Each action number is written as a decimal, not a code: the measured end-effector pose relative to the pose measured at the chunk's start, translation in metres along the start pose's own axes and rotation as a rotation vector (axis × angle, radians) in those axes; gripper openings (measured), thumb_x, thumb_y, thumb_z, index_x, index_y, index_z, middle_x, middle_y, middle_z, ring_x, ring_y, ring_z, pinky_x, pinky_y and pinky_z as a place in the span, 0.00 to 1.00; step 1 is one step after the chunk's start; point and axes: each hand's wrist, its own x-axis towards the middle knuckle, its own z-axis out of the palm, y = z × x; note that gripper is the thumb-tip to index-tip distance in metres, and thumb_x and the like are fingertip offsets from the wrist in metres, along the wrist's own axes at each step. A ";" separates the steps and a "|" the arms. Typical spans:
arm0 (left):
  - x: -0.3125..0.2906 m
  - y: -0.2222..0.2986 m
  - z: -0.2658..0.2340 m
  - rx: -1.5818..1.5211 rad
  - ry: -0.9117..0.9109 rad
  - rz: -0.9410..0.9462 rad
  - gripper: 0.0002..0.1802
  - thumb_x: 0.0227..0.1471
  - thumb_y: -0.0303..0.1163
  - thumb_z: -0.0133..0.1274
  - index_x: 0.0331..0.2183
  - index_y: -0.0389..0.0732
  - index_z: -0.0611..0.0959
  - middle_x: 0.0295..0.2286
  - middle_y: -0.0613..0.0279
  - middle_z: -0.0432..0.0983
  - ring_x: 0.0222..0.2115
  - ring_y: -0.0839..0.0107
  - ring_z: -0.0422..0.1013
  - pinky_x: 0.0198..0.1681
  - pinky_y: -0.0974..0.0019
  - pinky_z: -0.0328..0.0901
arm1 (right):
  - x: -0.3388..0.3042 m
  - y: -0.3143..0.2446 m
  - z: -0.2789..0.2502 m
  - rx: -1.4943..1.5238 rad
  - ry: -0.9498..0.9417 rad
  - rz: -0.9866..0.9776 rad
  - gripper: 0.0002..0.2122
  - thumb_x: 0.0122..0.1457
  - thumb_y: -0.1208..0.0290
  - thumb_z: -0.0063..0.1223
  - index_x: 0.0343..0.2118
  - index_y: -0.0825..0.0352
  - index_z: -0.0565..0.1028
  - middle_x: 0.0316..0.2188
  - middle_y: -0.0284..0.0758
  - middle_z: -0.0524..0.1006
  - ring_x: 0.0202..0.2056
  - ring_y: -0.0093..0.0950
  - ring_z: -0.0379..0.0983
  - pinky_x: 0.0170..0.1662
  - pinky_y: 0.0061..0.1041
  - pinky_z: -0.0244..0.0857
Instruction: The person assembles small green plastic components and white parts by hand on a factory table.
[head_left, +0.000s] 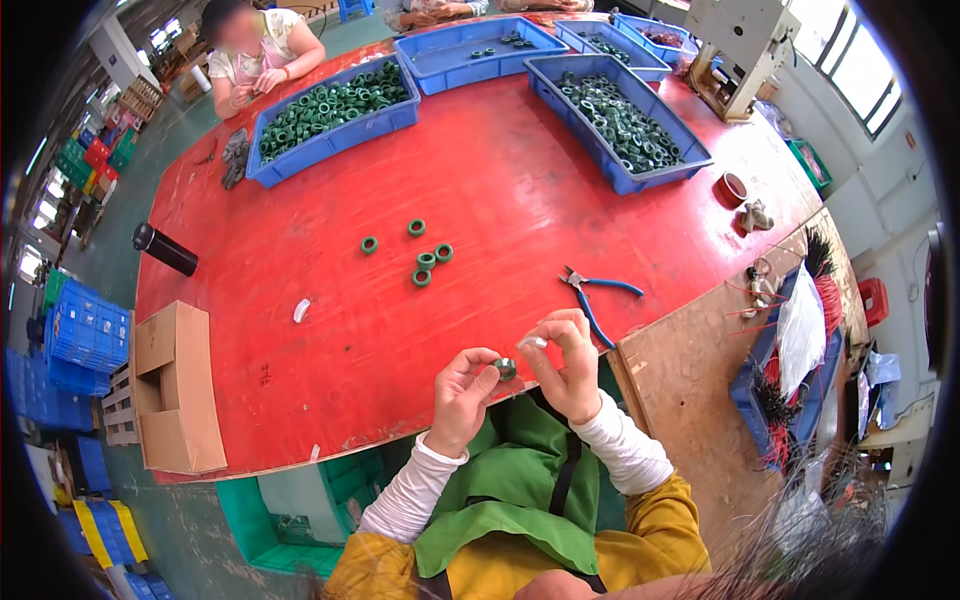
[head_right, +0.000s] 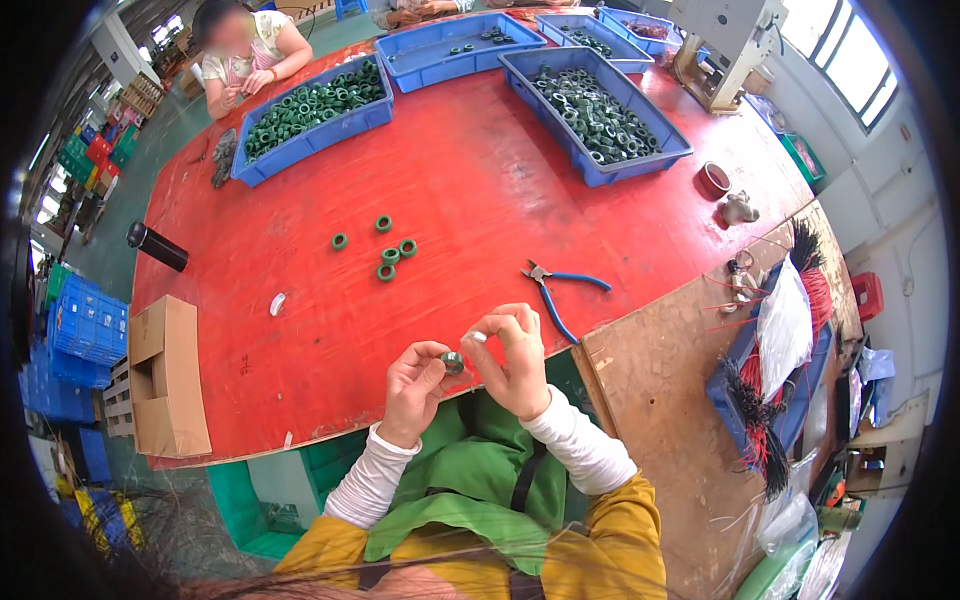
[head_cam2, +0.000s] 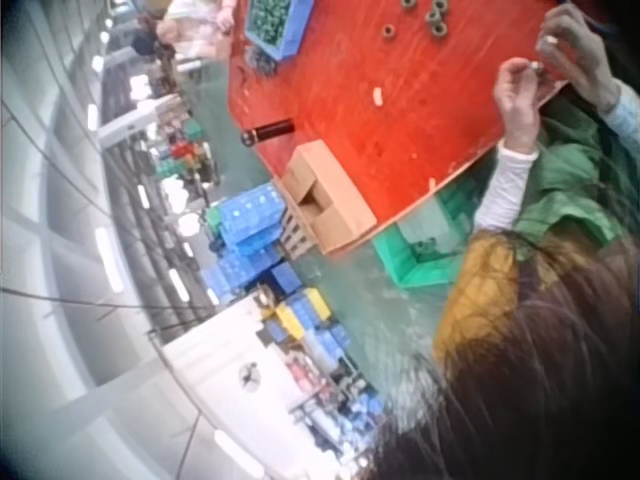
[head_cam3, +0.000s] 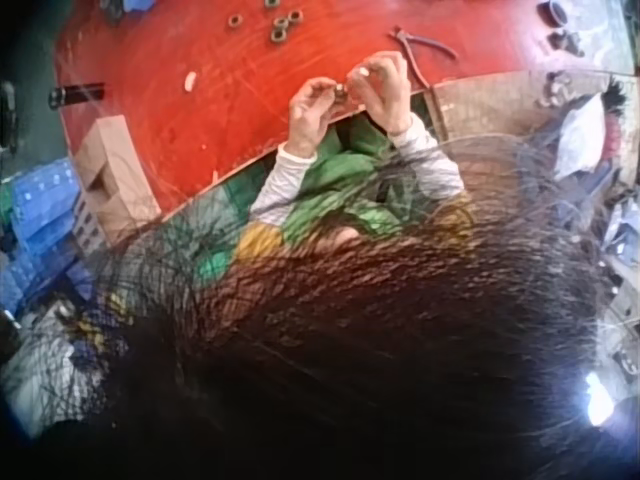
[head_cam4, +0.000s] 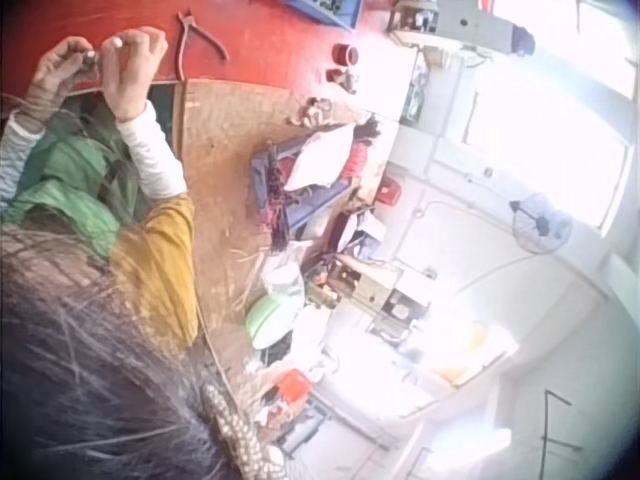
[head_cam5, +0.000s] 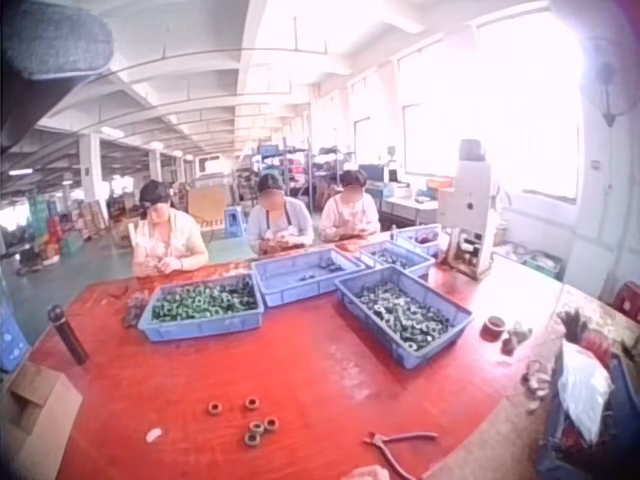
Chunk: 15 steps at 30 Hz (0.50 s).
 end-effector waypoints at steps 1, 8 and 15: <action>-0.001 0.001 -0.001 0.015 -0.012 -0.018 0.09 0.57 0.27 0.47 0.40 0.35 0.73 0.36 0.57 0.76 0.37 0.67 0.74 0.44 0.57 0.72 | 0.002 0.002 0.000 -0.005 -0.011 -0.015 0.08 0.47 0.82 0.58 0.30 0.67 0.72 0.27 0.34 0.74 0.35 0.32 0.65 0.38 0.28 0.61; -0.003 0.013 -0.007 0.060 -0.115 -0.145 0.09 0.57 0.27 0.48 0.40 0.36 0.73 0.37 0.58 0.73 0.38 0.66 0.74 0.43 0.55 0.73 | 0.000 0.010 0.001 -0.031 -0.209 -0.102 0.09 0.46 0.78 0.60 0.31 0.65 0.72 0.27 0.33 0.73 0.35 0.31 0.69 0.39 0.29 0.60; -0.004 0.011 -0.003 -0.047 -0.087 -0.114 0.07 0.56 0.27 0.49 0.38 0.37 0.74 0.36 0.59 0.73 0.37 0.66 0.74 0.41 0.58 0.73 | -0.027 0.006 0.008 0.751 -0.278 0.800 0.10 0.53 0.74 0.56 0.37 0.72 0.72 0.30 0.36 0.74 0.36 0.28 0.73 0.36 0.24 0.68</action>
